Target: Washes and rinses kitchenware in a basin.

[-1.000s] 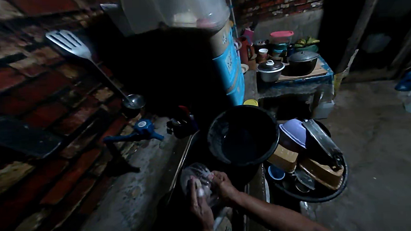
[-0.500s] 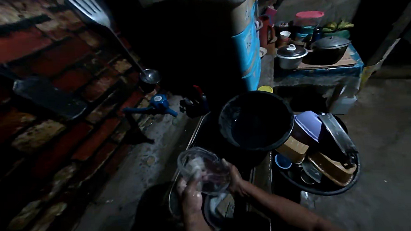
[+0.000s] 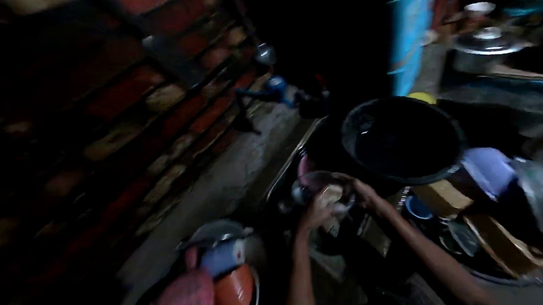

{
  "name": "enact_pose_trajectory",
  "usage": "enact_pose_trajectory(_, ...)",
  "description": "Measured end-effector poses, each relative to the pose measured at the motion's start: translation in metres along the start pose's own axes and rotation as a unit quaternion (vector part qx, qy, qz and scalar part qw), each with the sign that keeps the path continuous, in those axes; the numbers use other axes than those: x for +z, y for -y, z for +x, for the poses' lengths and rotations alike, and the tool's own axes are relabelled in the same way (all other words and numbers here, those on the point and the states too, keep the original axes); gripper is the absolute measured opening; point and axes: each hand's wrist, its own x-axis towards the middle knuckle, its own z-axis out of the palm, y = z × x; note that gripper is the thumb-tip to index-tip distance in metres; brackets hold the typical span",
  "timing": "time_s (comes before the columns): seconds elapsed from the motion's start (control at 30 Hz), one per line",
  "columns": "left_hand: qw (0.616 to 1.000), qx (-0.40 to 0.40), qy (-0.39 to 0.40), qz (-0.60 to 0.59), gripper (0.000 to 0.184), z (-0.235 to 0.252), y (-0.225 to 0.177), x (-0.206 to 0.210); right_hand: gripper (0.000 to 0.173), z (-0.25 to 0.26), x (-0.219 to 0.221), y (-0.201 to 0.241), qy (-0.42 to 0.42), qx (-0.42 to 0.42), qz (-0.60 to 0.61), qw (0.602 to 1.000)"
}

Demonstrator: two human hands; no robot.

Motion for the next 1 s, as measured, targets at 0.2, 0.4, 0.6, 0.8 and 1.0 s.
enact_pose_trajectory(0.2, 0.992, -0.082, -0.060, 0.070, 0.036, 0.038, 0.033, 0.007, 0.049, 0.007, -0.003, -0.048, -0.012, -0.080, -0.057, 0.995)
enact_pose_trajectory(0.4, 0.971, -0.178, 0.034, 0.154, 0.060, 0.027, 0.005, 0.017, 0.049, -0.007, 0.015, -0.036, -0.054, -0.143, -0.091, 0.984)
enact_pose_trajectory(0.6, 0.966, -0.120, -0.011, 0.231, 0.025, 0.003, -0.009, 0.013, 0.049, -0.008, 0.011, -0.034, -0.103, -0.185, -0.079, 0.974)
enact_pose_trajectory(0.8, 0.912, -0.255, -0.100, 0.304, 0.042, 0.047, 0.020, -0.007, 0.050, -0.033, 0.019, -0.044, -0.092, -0.104, -0.041, 0.989)
enact_pose_trajectory(1.0, 0.987, -0.092, -0.080, 0.105, 0.037, 0.042, 0.034, 0.037, 0.049, -0.024, 0.020, -0.051, -0.109, -0.113, -0.002, 0.988)
